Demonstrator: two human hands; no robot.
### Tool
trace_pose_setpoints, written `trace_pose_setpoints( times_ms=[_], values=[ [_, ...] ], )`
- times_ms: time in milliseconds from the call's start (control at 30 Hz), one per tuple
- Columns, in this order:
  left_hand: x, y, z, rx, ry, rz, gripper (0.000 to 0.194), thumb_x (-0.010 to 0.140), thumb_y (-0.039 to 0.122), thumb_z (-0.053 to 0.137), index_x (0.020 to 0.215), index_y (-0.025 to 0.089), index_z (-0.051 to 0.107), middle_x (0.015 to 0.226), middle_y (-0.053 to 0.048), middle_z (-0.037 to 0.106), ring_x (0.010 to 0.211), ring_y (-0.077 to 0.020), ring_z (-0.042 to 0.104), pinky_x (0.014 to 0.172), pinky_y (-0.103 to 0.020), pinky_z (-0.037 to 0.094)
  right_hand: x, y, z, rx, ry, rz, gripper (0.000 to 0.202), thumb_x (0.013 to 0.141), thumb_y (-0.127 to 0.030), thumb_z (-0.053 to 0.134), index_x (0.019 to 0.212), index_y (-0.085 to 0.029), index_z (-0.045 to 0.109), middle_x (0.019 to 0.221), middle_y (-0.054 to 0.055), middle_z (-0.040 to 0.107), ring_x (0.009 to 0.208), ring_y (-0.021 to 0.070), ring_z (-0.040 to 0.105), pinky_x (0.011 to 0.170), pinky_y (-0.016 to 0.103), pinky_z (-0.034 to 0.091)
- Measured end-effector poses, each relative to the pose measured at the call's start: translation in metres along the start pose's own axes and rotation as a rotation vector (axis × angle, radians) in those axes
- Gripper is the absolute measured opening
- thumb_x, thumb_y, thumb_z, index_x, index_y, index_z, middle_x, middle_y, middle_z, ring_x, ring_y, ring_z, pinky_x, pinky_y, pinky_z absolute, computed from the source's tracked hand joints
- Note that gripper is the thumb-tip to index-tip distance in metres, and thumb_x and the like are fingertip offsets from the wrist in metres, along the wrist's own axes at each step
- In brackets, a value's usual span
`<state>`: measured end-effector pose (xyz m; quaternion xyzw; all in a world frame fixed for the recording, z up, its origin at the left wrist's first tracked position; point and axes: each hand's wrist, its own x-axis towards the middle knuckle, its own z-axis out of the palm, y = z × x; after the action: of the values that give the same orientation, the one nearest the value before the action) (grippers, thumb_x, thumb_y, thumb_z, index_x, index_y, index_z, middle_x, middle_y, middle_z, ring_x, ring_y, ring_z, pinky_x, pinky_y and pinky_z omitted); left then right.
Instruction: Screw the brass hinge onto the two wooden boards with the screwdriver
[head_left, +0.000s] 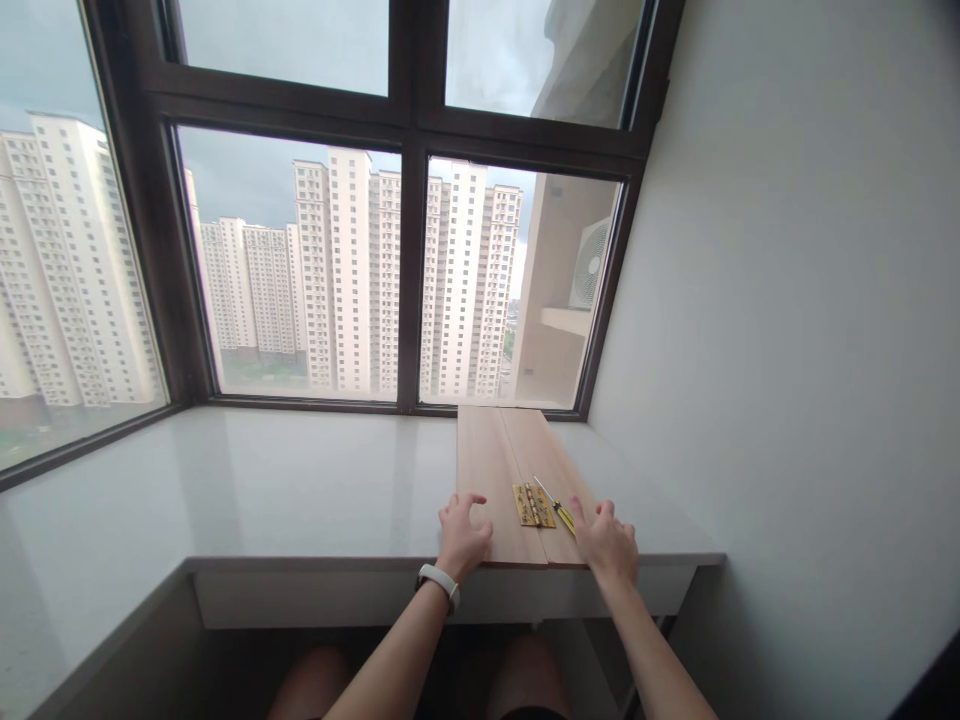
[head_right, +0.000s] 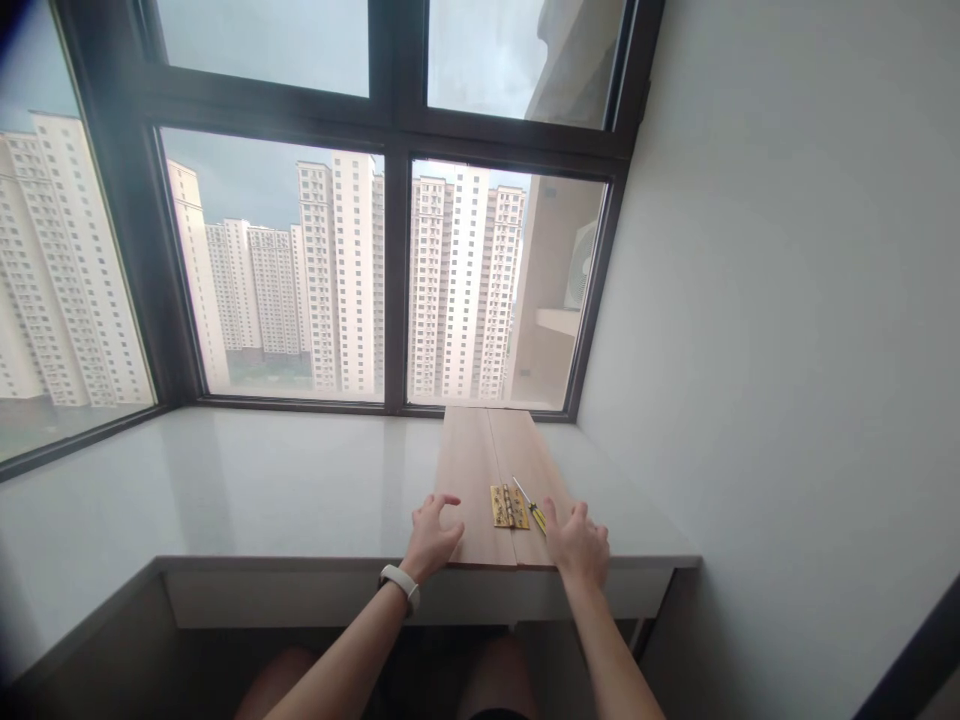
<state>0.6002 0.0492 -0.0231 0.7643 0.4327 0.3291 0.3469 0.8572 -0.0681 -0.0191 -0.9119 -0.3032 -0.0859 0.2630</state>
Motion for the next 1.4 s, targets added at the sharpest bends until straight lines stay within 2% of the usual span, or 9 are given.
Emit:
trace_pose_setpoints(
  times_ms=[400, 667, 933, 1033, 1133, 1267, 1400],
  values=[
    [0.007, 0.044, 0.058, -0.039, -0.095, -0.005, 0.041, 0.081, 0.029, 0.066, 0.122, 0.025, 0.064, 0.135, -0.010, 0.052, 0.137, -0.0340, 0.039, 0.115, -0.040, 0.031, 0.052, 0.065, -0.016, -0.006, -0.028, 0.061, 0.078, 0.090, -0.088, 0.020, 0.113, -0.022, 0.055, 0.102, 0.017, 0.072, 0.114, 0.0422, 0.061, 0.088, 0.051, 0.050],
    [0.011, 0.068, 0.083, -0.064, -0.201, 0.008, 0.045, 0.079, 0.033, 0.067, 0.123, 0.027, 0.063, 0.141, -0.010, 0.049, 0.142, -0.0340, 0.036, 0.118, -0.041, 0.029, 0.084, 0.108, -0.022, -0.014, -0.039, 0.105, 0.082, 0.088, -0.090, 0.022, 0.118, -0.021, 0.056, 0.101, 0.020, 0.072, 0.114, 0.0423, 0.063, 0.092, 0.052, 0.051],
    [0.021, 0.079, 0.109, -0.093, -0.294, 0.066, 0.051, 0.076, 0.034, 0.070, 0.126, 0.026, 0.064, 0.142, -0.010, 0.052, 0.142, -0.0346, 0.038, 0.119, -0.042, 0.029, 0.114, 0.143, -0.031, -0.033, -0.100, 0.156, 0.086, 0.088, -0.089, 0.019, 0.126, -0.021, 0.055, 0.111, 0.023, 0.070, 0.116, 0.0415, 0.066, 0.095, 0.051, 0.051],
    [0.024, 0.077, 0.112, -0.114, -0.329, 0.071, 0.054, 0.075, 0.032, 0.072, 0.128, 0.026, 0.064, 0.145, -0.010, 0.051, 0.148, -0.0346, 0.032, 0.121, -0.042, 0.027, 0.121, 0.151, -0.029, -0.033, -0.117, 0.141, 0.089, 0.088, -0.089, 0.018, 0.134, -0.021, 0.053, 0.117, 0.023, 0.069, 0.120, 0.0420, 0.064, 0.098, 0.052, 0.050],
    [0.025, 0.073, 0.107, -0.143, -0.362, 0.079, 0.055, 0.076, 0.030, 0.072, 0.130, 0.023, 0.064, 0.148, -0.011, 0.052, 0.152, -0.0332, 0.027, 0.122, -0.042, 0.026, 0.126, 0.153, -0.026, -0.034, -0.137, 0.157, 0.091, 0.088, -0.089, 0.019, 0.138, -0.021, 0.052, 0.122, 0.023, 0.068, 0.125, 0.0417, 0.061, 0.101, 0.054, 0.048],
    [0.022, 0.069, 0.095, -0.170, -0.374, 0.101, 0.055, 0.079, 0.029, 0.071, 0.133, 0.020, 0.063, 0.148, -0.012, 0.054, 0.147, -0.0308, 0.037, 0.119, -0.038, 0.031, 0.129, 0.153, -0.025, -0.027, -0.162, 0.117, 0.089, 0.089, -0.088, 0.020, 0.138, -0.021, 0.053, 0.129, 0.022, 0.067, 0.133, 0.0421, 0.055, 0.107, 0.056, 0.044],
    [0.015, 0.074, 0.083, -0.198, -0.369, 0.094, 0.056, 0.081, 0.031, 0.069, 0.135, 0.019, 0.062, 0.136, -0.011, 0.063, 0.134, -0.0290, 0.050, 0.114, -0.037, 0.038, 0.130, 0.154, -0.027, 0.020, -0.165, 0.172, 0.095, 0.089, -0.089, 0.012, 0.143, -0.021, 0.051, 0.131, 0.022, 0.066, 0.131, 0.0417, 0.058, 0.106, 0.057, 0.045]
  ],
)
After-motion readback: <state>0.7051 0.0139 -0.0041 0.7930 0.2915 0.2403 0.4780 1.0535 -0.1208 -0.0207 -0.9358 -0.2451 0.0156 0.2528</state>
